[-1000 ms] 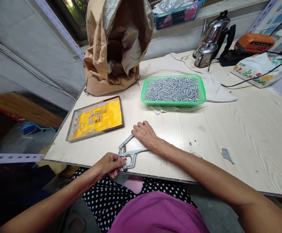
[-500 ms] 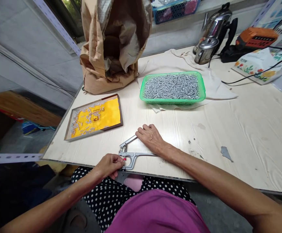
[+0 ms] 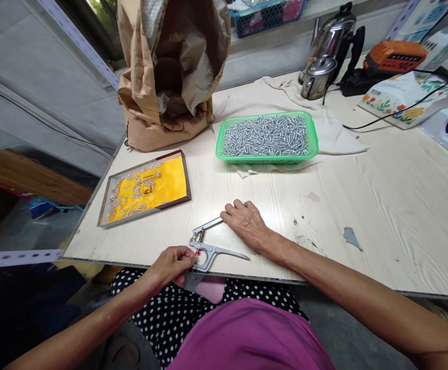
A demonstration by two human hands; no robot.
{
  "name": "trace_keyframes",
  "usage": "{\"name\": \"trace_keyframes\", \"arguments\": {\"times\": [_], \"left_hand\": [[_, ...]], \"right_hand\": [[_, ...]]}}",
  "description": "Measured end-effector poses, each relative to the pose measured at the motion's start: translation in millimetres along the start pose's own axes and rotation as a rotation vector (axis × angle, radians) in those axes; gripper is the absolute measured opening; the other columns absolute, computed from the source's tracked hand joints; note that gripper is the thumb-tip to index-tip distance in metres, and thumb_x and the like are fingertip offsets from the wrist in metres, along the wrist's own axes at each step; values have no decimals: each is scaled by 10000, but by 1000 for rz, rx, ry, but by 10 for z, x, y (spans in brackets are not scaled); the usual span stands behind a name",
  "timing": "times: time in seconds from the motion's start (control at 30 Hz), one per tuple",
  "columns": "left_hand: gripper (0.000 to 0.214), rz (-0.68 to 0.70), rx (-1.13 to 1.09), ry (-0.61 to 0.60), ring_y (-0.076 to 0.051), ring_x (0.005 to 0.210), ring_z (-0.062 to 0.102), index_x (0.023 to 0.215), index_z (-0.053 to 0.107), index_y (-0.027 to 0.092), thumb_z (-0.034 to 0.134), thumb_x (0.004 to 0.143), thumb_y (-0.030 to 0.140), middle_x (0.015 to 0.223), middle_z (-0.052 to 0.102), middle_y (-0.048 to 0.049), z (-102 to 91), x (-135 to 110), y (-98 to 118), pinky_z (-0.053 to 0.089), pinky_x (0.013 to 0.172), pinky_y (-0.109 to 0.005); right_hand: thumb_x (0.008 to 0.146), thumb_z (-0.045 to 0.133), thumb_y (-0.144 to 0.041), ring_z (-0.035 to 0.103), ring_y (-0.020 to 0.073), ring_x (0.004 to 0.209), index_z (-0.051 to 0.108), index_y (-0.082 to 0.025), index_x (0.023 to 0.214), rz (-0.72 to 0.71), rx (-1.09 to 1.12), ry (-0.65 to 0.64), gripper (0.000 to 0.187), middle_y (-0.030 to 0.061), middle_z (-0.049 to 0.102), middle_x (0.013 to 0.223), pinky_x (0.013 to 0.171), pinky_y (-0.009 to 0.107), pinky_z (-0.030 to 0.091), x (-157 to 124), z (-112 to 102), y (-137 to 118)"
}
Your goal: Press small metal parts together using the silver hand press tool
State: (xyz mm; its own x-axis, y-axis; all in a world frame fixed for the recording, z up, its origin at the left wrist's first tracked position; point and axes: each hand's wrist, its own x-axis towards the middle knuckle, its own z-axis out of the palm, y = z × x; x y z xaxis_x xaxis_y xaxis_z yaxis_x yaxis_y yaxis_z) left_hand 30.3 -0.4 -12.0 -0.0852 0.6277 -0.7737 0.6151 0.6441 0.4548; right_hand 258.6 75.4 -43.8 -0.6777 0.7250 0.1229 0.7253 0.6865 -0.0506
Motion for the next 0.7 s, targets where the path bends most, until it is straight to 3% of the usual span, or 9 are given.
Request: {"name": "trace_keyframes", "arguments": {"times": [0.27,0.33,0.4,0.5,0.6,0.7], "left_hand": [[133,-4,7,-53,-89,356,507,719,576,161,647,757,267,485,511,82,-36,-11,72,403,386,-186],[144,-5,-11,-46,-86,353,505,718,578,160,661,750,273,495,517,80,-33,-5,61,398,382,-184],[142,1,-21,-40,-83,352,501,711,578,158,657,753,269,496,514,78,-28,6,39,390,379,-180],[145,5,-31,-32,-79,350,495,701,577,158,657,753,267,486,505,79,-24,18,9,363,370,-172],[167,1,-43,-33,-75,351,494,700,578,159,682,739,283,481,503,83,-22,13,5,354,367,-165],[164,-3,-57,-32,-74,350,491,707,574,161,673,750,285,483,499,86,-21,-11,27,380,375,-170]], "right_hand": [[952,532,-272,496,221,889,648,-204,951,73,112,-16,135,61,631,931,682,327,318,12,-46,6],[918,580,-420,515,246,970,630,-206,1105,75,200,-16,288,78,636,1023,749,347,384,-50,-82,17],[838,607,-601,491,301,1126,528,-174,1298,44,276,3,633,131,604,1186,866,412,421,-149,-90,24],[715,624,-746,345,379,1333,350,-102,1446,-10,325,16,1012,216,480,1385,1025,525,358,-301,-45,10],[722,667,-679,327,378,1362,291,-112,1479,-18,331,10,1018,218,450,1427,1078,571,302,-381,15,-41],[748,689,-588,384,359,1324,294,-137,1475,10,333,26,942,203,466,1420,1068,559,329,-387,20,-106]]}}
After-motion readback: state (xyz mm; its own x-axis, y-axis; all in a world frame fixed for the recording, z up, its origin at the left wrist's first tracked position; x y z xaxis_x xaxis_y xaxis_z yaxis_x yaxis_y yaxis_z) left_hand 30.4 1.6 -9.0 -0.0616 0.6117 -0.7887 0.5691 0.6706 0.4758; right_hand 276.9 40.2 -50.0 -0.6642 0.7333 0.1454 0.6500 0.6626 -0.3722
